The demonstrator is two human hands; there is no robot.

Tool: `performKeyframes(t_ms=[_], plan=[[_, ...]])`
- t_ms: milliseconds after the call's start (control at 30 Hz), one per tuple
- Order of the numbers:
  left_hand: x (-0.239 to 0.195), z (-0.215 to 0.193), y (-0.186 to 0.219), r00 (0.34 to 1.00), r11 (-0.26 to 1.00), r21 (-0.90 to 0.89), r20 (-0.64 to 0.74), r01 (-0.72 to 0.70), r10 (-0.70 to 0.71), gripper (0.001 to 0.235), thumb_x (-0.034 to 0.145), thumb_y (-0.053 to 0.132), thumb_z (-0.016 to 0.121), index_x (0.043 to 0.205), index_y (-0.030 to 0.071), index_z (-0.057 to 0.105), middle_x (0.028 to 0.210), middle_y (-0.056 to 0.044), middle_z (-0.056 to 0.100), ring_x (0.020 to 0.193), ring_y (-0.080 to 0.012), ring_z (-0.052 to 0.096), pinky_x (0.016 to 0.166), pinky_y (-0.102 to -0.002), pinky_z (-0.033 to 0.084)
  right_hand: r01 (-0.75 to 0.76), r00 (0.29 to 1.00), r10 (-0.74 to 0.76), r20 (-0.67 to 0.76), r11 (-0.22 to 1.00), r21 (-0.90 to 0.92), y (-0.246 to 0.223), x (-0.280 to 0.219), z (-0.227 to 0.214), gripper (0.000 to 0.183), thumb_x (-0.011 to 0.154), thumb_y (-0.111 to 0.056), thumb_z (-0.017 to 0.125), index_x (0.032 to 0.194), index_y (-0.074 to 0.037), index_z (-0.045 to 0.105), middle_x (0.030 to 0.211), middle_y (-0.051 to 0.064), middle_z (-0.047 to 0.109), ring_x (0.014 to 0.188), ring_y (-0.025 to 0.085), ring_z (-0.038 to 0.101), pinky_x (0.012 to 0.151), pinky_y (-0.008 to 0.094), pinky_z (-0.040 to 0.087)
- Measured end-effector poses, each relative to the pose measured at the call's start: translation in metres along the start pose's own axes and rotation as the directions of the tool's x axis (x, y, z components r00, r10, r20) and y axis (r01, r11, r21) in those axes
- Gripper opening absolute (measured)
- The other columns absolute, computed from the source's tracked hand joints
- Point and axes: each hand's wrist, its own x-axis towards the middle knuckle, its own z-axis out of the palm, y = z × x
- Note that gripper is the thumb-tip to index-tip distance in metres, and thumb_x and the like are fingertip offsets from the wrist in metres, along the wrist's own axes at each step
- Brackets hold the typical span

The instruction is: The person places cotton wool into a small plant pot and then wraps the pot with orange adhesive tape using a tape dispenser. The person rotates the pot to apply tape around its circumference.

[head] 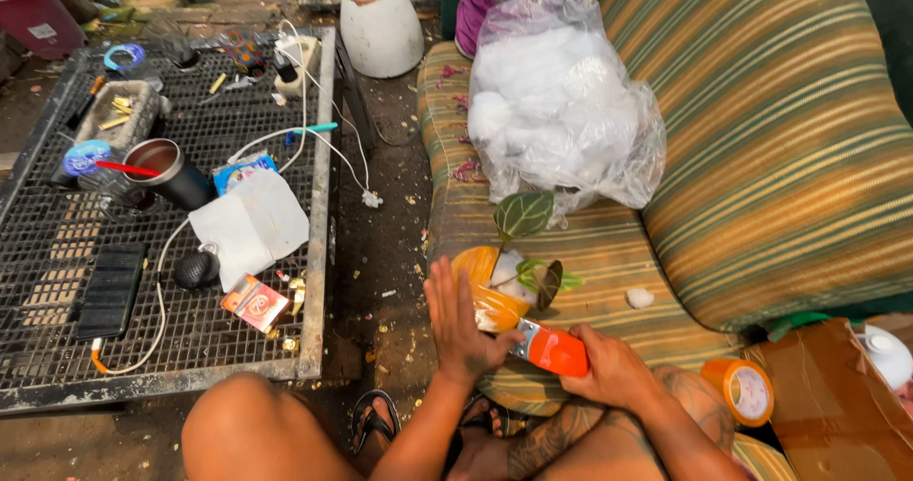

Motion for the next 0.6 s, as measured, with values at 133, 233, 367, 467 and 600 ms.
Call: performKeyframes(t_ms=[133, 233, 367, 467, 600], plan=[[0.019, 0.000, -0.006, 0.992, 0.995, 0.069, 0.107, -0.068, 0.061, 0.124, 0.074, 0.086, 0.061, 0.148, -0.012, 0.041, 0.155, -0.034, 0.042, 0.145, -0.0541, 0.040, 0.119, -0.059, 0.034, 0.035, 0.999, -0.035, -0.010, 0.999, 0.008, 0.001, 0.006, -0.003, 0.056, 0.062, -0.024, 0.083, 0.109, -0.005, 0.060, 0.084, 0.022, 0.073, 0.081, 0.044, 0.070, 0.070, 0.049, 0.057], [0.019, -0.005, -0.010, 0.983, 0.994, 0.090, 0.174, -0.065, 0.048, 0.125, 0.069, 0.085, 0.065, 0.145, -0.012, 0.045, 0.152, -0.036, 0.045, 0.141, -0.0543, 0.043, 0.117, -0.059, 0.036, 0.032, 0.999, -0.032, -0.005, 0.999, 0.000, 0.000, 0.003, 0.003, 0.058, 0.062, -0.025, 0.084, 0.111, -0.004, 0.060, 0.085, 0.022, 0.072, 0.082, 0.043, 0.070, 0.072, 0.050, 0.056], [0.025, -0.009, -0.018, 0.975, 0.995, 0.074, 0.218, -0.065, 0.047, 0.127, 0.062, 0.083, 0.071, 0.142, -0.012, 0.046, 0.148, -0.036, 0.047, 0.138, -0.0526, 0.045, 0.114, -0.057, 0.037, 0.009, 1.000, -0.009, 0.016, 1.000, -0.009, -0.001, 0.005, 0.002, 0.060, 0.061, -0.025, 0.085, 0.111, -0.004, 0.059, 0.090, 0.020, 0.072, 0.086, 0.043, 0.069, 0.075, 0.050, 0.055], [0.028, -0.009, -0.025, 0.968, 0.996, 0.063, 0.245, -0.062, 0.045, 0.124, 0.063, 0.080, 0.076, 0.141, -0.012, 0.047, 0.145, -0.035, 0.050, 0.138, -0.0514, 0.047, 0.116, -0.056, 0.038, 0.059, 0.998, -0.060, -0.010, 0.998, -0.014, -0.001, 0.006, 0.002, 0.059, 0.062, -0.025, 0.085, 0.110, -0.002, 0.059, 0.095, 0.021, 0.071, 0.088, 0.044, 0.068, 0.077, 0.050, 0.055], [0.033, -0.005, -0.032, 0.965, 0.998, 0.034, 0.258, -0.051, 0.041, 0.120, 0.065, 0.076, 0.079, 0.141, -0.012, 0.048, 0.143, -0.036, 0.052, 0.136, -0.0501, 0.049, 0.115, -0.054, 0.039, 0.080, 0.996, -0.079, -0.037, 0.997, 0.009, 0.001, 0.005, -0.001, 0.058, 0.062, -0.023, 0.085, 0.109, -0.002, 0.059, 0.094, 0.021, 0.070, 0.087, 0.044, 0.067, 0.076, 0.049, 0.054]])
